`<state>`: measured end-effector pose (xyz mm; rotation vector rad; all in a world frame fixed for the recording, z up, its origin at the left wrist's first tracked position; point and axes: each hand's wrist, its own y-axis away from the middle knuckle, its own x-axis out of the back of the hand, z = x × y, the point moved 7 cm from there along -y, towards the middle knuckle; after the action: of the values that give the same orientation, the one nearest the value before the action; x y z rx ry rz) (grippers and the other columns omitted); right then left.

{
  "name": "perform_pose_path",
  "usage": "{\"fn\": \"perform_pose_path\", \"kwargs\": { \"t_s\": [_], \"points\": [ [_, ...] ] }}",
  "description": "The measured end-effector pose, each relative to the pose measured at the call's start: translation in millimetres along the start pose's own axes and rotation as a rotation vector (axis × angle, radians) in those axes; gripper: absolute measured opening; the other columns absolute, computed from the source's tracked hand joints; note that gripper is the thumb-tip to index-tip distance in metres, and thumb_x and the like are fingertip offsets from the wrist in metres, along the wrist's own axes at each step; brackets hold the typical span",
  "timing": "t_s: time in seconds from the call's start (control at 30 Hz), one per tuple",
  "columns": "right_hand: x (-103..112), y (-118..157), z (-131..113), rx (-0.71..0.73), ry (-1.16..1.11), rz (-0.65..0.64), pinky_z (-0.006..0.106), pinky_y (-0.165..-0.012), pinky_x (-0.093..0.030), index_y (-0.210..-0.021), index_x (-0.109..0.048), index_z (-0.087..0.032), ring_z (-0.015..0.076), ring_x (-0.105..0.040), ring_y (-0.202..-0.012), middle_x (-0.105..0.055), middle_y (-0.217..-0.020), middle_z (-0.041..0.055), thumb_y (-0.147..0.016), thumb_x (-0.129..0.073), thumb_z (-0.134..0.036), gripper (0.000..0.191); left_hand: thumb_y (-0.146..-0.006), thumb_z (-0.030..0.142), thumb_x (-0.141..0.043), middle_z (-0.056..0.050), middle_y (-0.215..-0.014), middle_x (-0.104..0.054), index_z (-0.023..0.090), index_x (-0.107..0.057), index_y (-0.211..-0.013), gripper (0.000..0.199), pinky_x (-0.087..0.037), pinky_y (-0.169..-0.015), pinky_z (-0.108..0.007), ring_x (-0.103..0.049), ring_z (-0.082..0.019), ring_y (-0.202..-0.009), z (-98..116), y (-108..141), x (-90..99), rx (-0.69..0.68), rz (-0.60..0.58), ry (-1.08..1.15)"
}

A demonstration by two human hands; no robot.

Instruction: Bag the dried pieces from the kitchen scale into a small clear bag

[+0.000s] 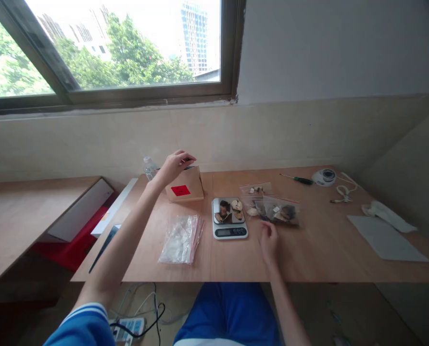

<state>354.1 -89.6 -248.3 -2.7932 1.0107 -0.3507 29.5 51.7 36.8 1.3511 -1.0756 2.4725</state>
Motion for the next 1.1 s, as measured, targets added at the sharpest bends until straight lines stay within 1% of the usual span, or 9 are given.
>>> {"fn": "perform_pose_path", "kwargs": {
  "t_s": [0.07, 0.13, 0.27, 0.4, 0.5, 0.63, 0.8, 0.93, 1.1],
  "points": [
    [0, -1, 0, 0.008, -0.006, 0.0, 0.034, -0.075, -0.044, -0.087, -0.061, -0.016, 0.0213, -0.057, -0.081, -0.064, -0.088, 0.0098, -0.076, -0.042, -0.03, 0.026, -0.086, 0.034, -0.046, -0.007, -0.102, -0.056, 0.018, -0.066, -0.099, 0.028, -0.047, -0.078, -0.026, -0.058, -0.014, -0.087, 11, 18, -28.3, -0.029, 0.027, 0.098],
    [0, -1, 1, 0.019, -0.014, -0.001, 0.034, -0.075, -0.044, -0.086, -0.061, -0.016, 0.0213, -0.057, -0.081, -0.064, -0.087, 0.0098, -0.075, -0.042, -0.029, 0.026, -0.087, 0.032, -0.046, -0.009, -0.103, -0.055, 0.018, -0.065, -0.104, 0.03, -0.046, -0.084, -0.029, -0.056, -0.017, -0.095, 11, 42, -68.7, -0.032, -0.005, 0.161],
    [-1, -1, 4, 0.013, -0.007, 0.009, 0.033, -0.073, -0.043, -0.086, -0.061, -0.016, 0.021, -0.057, -0.079, -0.064, -0.086, 0.0095, -0.075, -0.042, -0.031, 0.026, -0.085, 0.025, -0.048, -0.011, -0.108, -0.059, 0.017, -0.066, -0.103, 0.026, -0.043, -0.091, -0.032, -0.053, -0.021, -0.107, -15, 88, -154.9, 0.183, -0.151, 0.28],
    [-2, -1, 5, 0.019, -0.022, 0.011, 0.033, -0.073, -0.043, -0.087, -0.061, -0.016, 0.0206, -0.057, -0.08, -0.064, -0.088, 0.0093, -0.076, -0.042, -0.032, 0.026, -0.086, 0.02, -0.039, -0.011, -0.112, -0.061, 0.014, -0.065, -0.104, 0.031, -0.041, -0.094, -0.034, -0.054, -0.022, -0.109, -34, 114, -196.4, 0.38, -0.111, 0.285],
    [-3, -1, 5, 0.029, -0.019, -0.002, 0.033, -0.074, -0.043, -0.087, -0.061, -0.016, 0.0206, -0.057, -0.08, -0.064, -0.088, 0.009, -0.076, -0.042, -0.031, 0.026, -0.085, 0.016, -0.037, -0.01, -0.117, -0.059, 0.015, -0.062, -0.109, 0.035, -0.042, -0.093, -0.033, -0.055, -0.02, -0.107, -37, 119, -204.6, 0.426, -0.075, 0.268],
    [-2, -1, 5, 0.028, -0.024, 0.01, 0.034, -0.076, -0.043, -0.086, -0.06, -0.016, 0.0208, -0.057, -0.081, -0.064, -0.088, 0.0089, -0.076, -0.042, -0.03, 0.025, -0.08, 0.007, -0.034, -0.012, -0.117, -0.056, 0.014, -0.057, -0.114, 0.041, -0.04, -0.094, -0.037, -0.052, -0.021, -0.109, -50, 126, -197.9, 0.482, -0.044, 0.213],
    [-3, 0, 4, 0.016, -0.012, 0.0, 0.033, -0.076, -0.043, -0.086, -0.06, -0.016, 0.0207, -0.057, -0.08, -0.064, -0.087, 0.0087, -0.076, -0.042, -0.03, 0.025, -0.066, 0.014, -0.061, -0.01, -0.099, -0.061, 0.015, -0.062, -0.091, 0.025, -0.041, -0.09, -0.042, -0.054, -0.027, -0.1, -59, 141, -192.7, 0.456, -0.166, 0.18],
    [-2, 0, 2, 0.022, -0.014, 0.006, 0.033, -0.075, -0.043, -0.086, -0.061, -0.016, 0.0205, -0.057, -0.08, -0.064, -0.087, 0.0085, -0.075, -0.042, -0.03, 0.025, -0.063, 0.016, -0.066, -0.01, -0.099, -0.06, 0.016, -0.058, -0.09, 0.028, -0.041, -0.089, -0.042, -0.053, -0.027, -0.1, -56, 146, -192.7, 0.455, -0.179, 0.175],
    [-3, 0, 2, 0.029, -0.021, -0.007, 0.034, -0.075, -0.043, -0.086, -0.061, -0.016, 0.0209, -0.057, -0.081, -0.064, -0.087, 0.0088, -0.075, -0.042, -0.029, 0.025, -0.064, 0.018, -0.067, -0.004, -0.079, -0.062, 0.017, -0.052, -0.091, 0.031, -0.047, -0.071, -0.033, -0.06, -0.021, -0.076, -59, 145, -193.2, 0.516, -0.162, 0.245]
  ]
}}
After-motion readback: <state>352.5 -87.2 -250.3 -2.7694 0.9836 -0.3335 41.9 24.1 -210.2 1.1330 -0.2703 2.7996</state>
